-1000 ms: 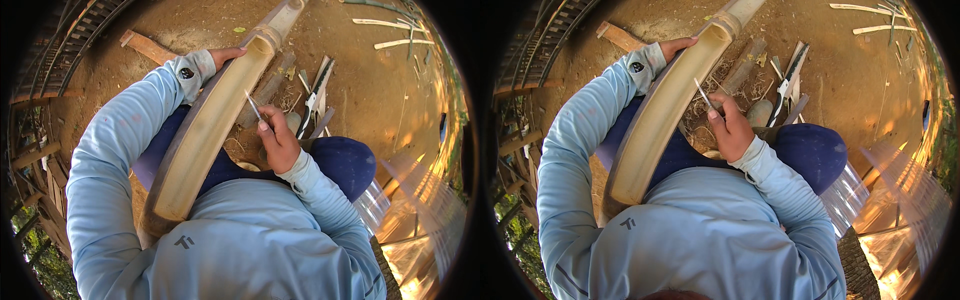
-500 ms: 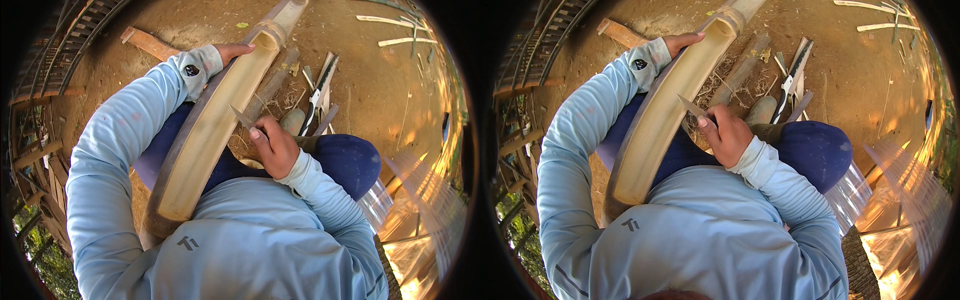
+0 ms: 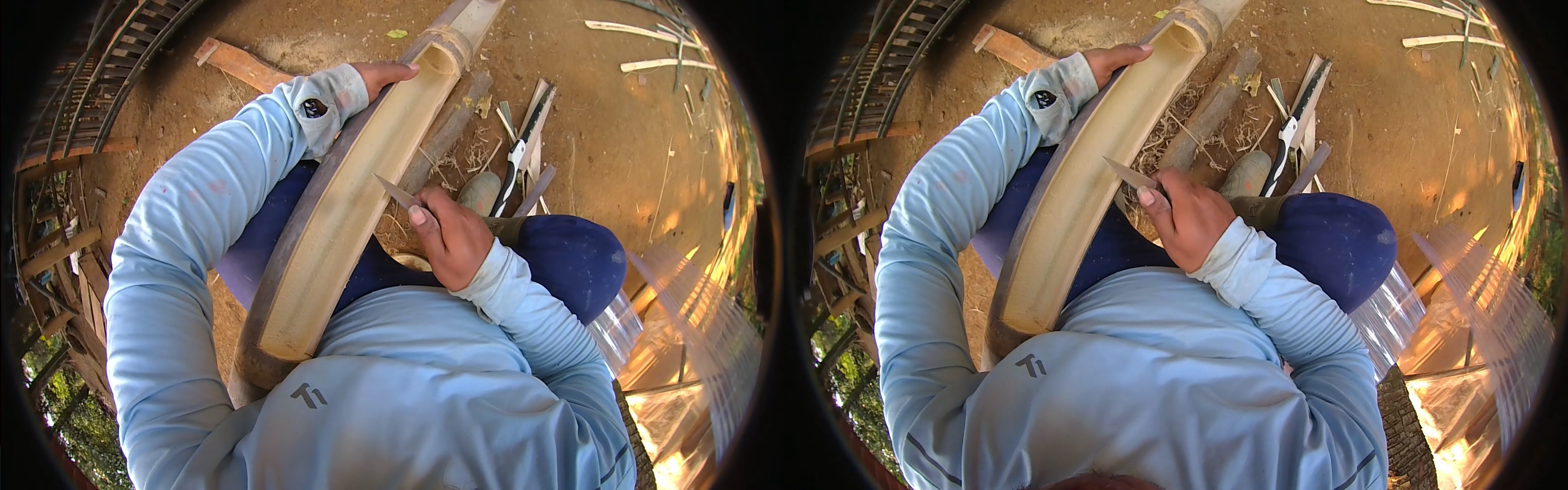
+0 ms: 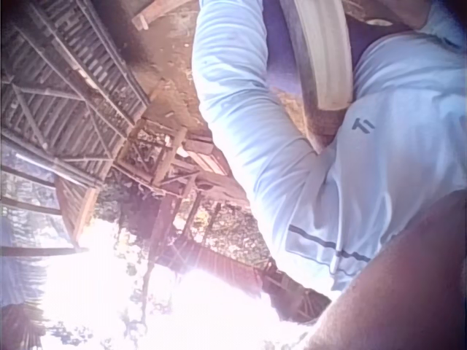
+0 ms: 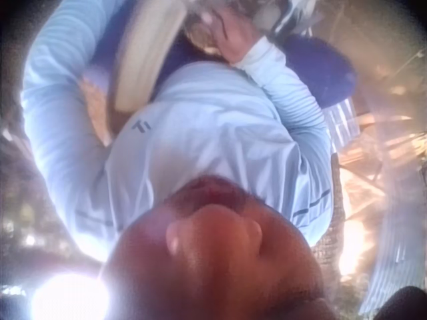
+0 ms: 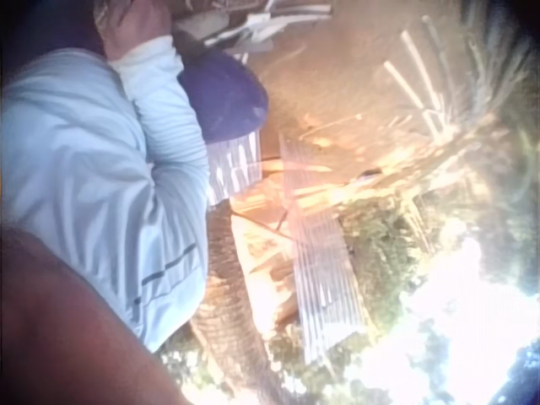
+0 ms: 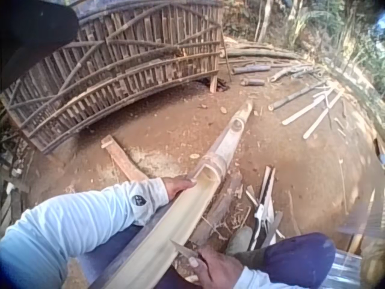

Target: The person holds a long bamboo segment and uses a knife to scrape and smooth the inner surface. They rotate the bamboo periodically to access different sections and continue carving along the length.

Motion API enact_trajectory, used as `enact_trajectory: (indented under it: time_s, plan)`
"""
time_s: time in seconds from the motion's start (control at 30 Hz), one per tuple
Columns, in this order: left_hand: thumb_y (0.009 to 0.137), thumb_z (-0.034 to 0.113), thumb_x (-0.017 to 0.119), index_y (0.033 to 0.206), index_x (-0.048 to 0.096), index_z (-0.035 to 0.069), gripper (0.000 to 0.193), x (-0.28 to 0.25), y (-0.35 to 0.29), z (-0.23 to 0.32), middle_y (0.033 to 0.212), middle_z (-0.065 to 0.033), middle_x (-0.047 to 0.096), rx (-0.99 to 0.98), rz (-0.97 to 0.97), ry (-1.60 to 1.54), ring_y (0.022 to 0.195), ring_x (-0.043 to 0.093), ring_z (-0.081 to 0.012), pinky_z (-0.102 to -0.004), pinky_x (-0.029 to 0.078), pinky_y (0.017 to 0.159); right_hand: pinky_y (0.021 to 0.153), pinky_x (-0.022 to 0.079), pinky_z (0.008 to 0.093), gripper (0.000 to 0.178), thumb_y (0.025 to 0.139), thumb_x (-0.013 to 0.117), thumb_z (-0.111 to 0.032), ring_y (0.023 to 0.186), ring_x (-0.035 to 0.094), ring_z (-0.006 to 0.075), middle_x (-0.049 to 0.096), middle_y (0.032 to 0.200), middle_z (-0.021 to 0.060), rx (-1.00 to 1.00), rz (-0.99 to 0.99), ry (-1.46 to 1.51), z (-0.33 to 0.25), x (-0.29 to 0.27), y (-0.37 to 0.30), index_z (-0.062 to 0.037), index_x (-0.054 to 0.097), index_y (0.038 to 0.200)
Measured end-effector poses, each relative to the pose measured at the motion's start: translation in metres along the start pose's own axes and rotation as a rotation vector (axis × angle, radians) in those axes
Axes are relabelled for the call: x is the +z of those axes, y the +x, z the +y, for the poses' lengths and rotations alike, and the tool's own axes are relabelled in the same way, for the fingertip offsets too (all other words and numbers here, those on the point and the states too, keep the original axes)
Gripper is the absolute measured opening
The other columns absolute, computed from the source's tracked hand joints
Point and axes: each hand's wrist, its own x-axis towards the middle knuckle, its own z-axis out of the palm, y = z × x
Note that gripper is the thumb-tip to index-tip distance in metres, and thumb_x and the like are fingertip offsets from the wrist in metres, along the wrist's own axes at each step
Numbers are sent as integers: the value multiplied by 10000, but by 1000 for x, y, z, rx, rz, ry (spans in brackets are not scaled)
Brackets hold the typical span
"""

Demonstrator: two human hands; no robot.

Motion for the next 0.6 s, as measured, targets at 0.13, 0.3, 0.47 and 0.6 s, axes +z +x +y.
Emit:
enact_trajectory:
  time_s: [0.13,0.3,0.47,0.6]
  plan:
    - [933,534,561,1288,568,22,624,2,4,0,1136,-139,667,33,50,123,985,664,-185,-323,520,890,652,469,505,413,1031,425,-373,734,606,458,614,765,259,12,-18,-11,-2,0,-1,20,542,986]
    - [949,522,512,1293,564,19,612,3,5,0,1136,-126,655,36,186,472,1017,631,-187,-326,474,926,626,459,518,414,1025,438,-373,685,590,470,597,705,261,26,-37,-37,-6,0,5,17,546,941]
    - [954,536,483,1327,530,11,646,10,-7,12,1138,-127,654,138,158,816,1036,626,-201,-328,464,936,617,459,530,409,1017,453,-371,666,589,476,592,678,265,55,-48,-90,-8,0,5,8,538,889]
    - [961,535,467,1339,521,25,637,13,-3,10,1180,-139,634,40,228,776,1082,613,-227,-332,453,956,613,434,520,384,1025,443,-347,672,563,471,563,679,258,73,-62,-166,-4,5,10,3,519,886]
